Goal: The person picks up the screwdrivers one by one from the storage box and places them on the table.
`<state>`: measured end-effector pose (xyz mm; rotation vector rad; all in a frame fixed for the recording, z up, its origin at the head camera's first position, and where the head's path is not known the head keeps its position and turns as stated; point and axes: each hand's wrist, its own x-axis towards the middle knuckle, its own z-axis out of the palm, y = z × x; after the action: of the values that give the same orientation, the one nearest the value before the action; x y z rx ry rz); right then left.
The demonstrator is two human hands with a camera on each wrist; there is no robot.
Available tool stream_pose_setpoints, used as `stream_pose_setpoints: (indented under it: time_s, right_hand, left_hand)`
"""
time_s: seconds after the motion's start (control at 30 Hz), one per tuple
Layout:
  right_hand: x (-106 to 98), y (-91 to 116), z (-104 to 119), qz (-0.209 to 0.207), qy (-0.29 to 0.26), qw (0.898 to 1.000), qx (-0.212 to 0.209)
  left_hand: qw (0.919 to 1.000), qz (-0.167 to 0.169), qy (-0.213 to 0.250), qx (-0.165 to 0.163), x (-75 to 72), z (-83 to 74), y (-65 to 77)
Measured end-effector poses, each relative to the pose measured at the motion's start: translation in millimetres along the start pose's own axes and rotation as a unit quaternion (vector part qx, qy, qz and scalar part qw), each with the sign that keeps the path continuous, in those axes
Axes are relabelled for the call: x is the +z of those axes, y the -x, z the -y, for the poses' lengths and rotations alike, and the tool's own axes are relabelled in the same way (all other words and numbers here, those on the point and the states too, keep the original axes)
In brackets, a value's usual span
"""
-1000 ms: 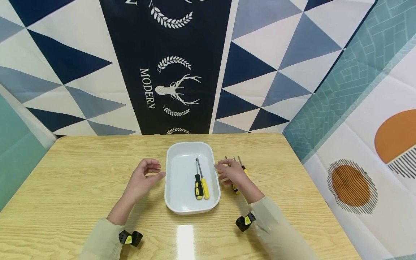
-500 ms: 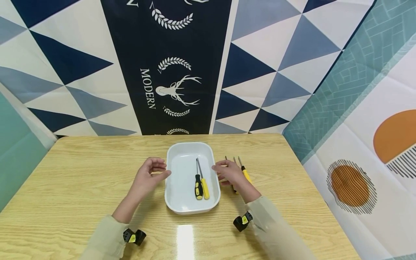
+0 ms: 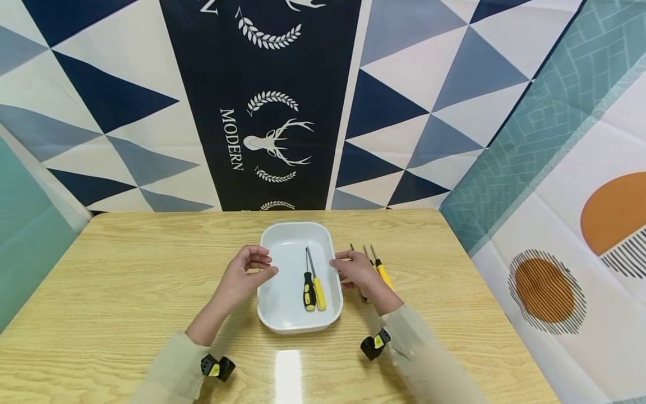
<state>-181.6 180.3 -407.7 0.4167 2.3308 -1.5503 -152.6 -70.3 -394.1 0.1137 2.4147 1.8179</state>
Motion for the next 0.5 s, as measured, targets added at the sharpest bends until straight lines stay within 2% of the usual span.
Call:
stream_pose_setpoints:
  time_s: [0.17,0.5]
  right_hand:
    - [-1,-2,-1,0.005,-0.001,1.0,-0.002]
    - [-2,-4,-1,0.007,-0.006,1.0,0.003]
  left_hand:
    - [0.9999,0.011,-0.002,0.004,6.8,-0.1,-2.5]
    - [0.9993,0.022,-0.028,-0.015,19.7,-2.4,-7.1]
